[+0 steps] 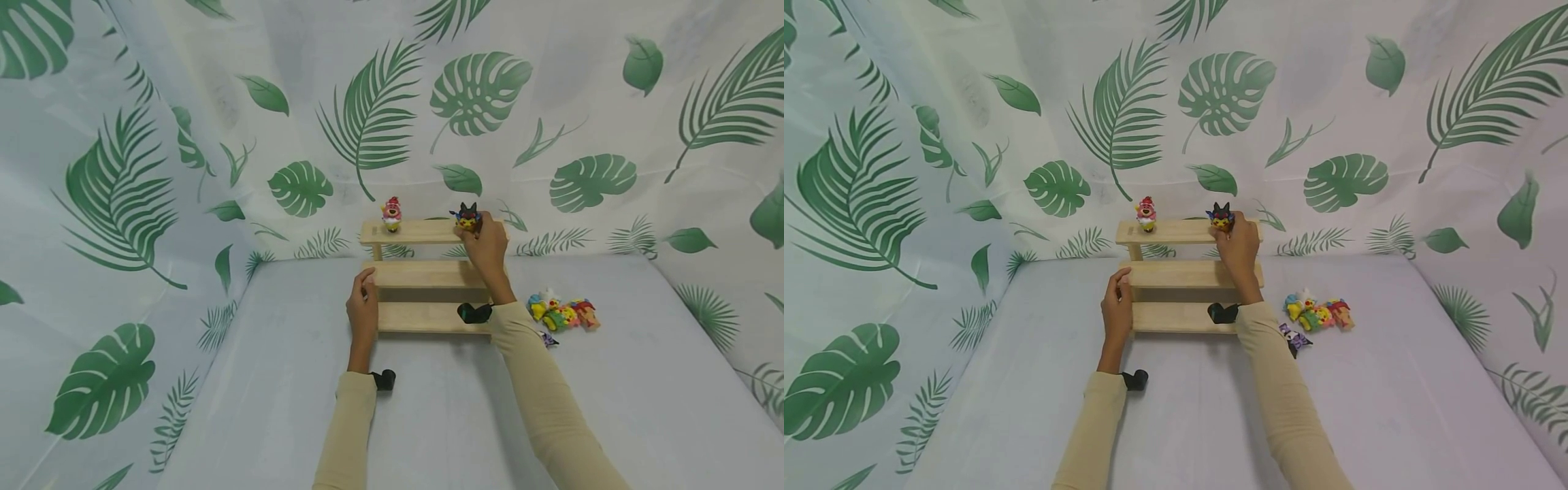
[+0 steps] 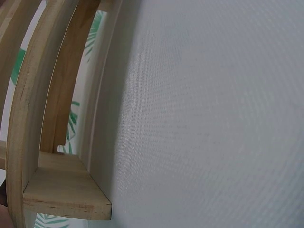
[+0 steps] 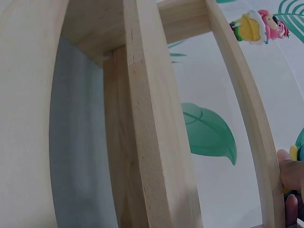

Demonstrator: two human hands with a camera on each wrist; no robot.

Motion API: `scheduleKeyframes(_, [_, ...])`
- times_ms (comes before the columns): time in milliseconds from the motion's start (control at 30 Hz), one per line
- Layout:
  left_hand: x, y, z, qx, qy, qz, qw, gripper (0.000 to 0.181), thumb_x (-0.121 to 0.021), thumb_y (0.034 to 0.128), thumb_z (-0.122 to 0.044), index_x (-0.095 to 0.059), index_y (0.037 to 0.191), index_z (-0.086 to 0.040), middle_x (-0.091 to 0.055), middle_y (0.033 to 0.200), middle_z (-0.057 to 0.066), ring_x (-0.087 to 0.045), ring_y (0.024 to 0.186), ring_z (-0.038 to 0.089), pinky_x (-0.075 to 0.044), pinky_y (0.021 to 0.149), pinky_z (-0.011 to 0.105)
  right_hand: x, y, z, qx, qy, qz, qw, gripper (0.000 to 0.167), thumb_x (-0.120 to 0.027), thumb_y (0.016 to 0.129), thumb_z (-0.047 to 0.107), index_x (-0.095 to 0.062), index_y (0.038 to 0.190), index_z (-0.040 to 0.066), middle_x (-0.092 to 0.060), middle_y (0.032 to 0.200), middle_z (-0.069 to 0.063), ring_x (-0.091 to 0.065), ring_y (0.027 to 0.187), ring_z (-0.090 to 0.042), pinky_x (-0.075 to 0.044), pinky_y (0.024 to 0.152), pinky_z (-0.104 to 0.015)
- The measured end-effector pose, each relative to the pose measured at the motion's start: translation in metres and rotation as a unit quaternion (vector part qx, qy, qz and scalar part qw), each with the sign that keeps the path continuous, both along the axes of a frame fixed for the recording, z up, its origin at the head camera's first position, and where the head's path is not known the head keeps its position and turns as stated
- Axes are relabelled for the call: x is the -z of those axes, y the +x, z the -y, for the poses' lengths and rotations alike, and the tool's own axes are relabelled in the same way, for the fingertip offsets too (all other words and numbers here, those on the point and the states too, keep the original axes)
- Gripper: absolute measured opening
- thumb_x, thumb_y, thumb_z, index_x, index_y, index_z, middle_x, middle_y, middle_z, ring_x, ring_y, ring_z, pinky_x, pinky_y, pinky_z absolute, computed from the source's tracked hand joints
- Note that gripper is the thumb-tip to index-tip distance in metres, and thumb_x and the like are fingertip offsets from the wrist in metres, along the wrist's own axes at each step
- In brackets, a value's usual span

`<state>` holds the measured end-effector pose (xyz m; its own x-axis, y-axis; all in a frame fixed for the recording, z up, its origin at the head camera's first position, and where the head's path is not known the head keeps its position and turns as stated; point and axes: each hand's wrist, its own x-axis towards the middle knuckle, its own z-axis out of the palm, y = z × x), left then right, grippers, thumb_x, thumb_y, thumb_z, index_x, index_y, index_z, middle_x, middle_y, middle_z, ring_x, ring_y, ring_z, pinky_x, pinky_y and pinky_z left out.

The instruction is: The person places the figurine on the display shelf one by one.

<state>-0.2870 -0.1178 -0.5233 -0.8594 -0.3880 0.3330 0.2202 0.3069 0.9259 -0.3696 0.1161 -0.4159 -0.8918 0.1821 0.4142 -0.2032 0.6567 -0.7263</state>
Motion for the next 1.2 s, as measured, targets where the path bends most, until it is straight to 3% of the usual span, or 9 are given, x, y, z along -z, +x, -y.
scheduleKeyframes(200, [0.000,0.000,-0.001,0.000,0.000,0.004,1.0000,0.029,-0.044,0.1047,-0.036,-0.061,0.127,-0.027,-0.069,0.103,0.006,-0.059,0.086,0.016,-0.052,0.087,0.042,-0.002,0.003,-0.001,-0.001,-0.002,0.000,1.0000,0.049,-0.075,0.087,0.023,-0.058,0.123,-0.006,-0.065,0.103,-0.026,-0.056,0.096,-0.039,-0.042,0.089,-0.053])
scheduleKeyframes(500, [0.004,0.001,-0.003,0.003,0.003,0.007,1.0000,0.031,-0.043,0.1046,-0.039,-0.061,0.127,-0.027,-0.069,0.109,0.006,-0.063,0.092,0.018,-0.052,0.089,0.044,0.001,0.008,-0.003,-0.005,0.001,-0.017,0.9998,0.054,-0.077,0.086,0.023,-0.057,0.126,-0.007,-0.063,0.095,-0.024,-0.054,0.086,-0.036,-0.042,0.078,-0.049])
scheduleKeyframes(733, [0.007,0.005,-0.005,0.001,0.003,0.010,0.9999,0.030,-0.043,0.1050,-0.037,-0.061,0.126,-0.027,-0.070,0.105,0.006,-0.061,0.088,0.017,-0.053,0.085,0.042,0.010,0.028,-0.009,-0.035,-0.071,-0.043,0.9960,0.062,-0.076,0.086,0.013,-0.047,0.135,-0.011,-0.058,0.126,-0.031,-0.059,0.112,-0.043,-0.049,0.096,-0.050])
scheduleKeyframes(900, [0.002,0.006,-0.004,-0.014,-0.013,0.002,0.9998,0.028,-0.044,0.1055,-0.029,-0.063,0.124,-0.022,-0.071,0.107,0.009,-0.065,0.097,0.020,-0.053,0.087,0.044,0.018,0.045,-0.015,-0.044,-0.127,-0.077,0.9879,0.054,-0.071,0.089,0.010,-0.049,0.135,-0.007,-0.058,0.129,-0.026,-0.059,0.115,-0.039,-0.049,0.097,-0.047])
scheduleKeyframes(1067, [-0.002,0.005,-0.003,-0.012,-0.009,0.004,0.9999,0.029,-0.044,0.1055,-0.029,-0.062,0.125,-0.020,-0.070,0.109,0.010,-0.065,0.099,0.022,-0.052,0.091,0.046,0.025,0.065,-0.021,-0.025,-0.155,-0.092,0.9834,0.034,-0.064,0.095,0.013,-0.059,0.126,-0.001,-0.066,0.119,-0.017,-0.064,0.107,-0.029,-0.053,0.084,-0.028])
scheduleKeyframes(1200, [-0.001,0.001,-0.001,-0.009,-0.013,0.007,0.9998,0.029,-0.043,0.1056,-0.030,-0.062,0.126,-0.021,-0.070,0.105,0.010,-0.063,0.093,0.020,-0.052,0.090,0.045,0.035,0.082,-0.031,-0.002,-0.155,-0.090,0.9838,0.024,-0.064,0.096,0.016,-0.066,0.114,0.001,-0.070,0.104,-0.015,-0.064,0.089,-0.010,-0.045,0.071,-0.011])
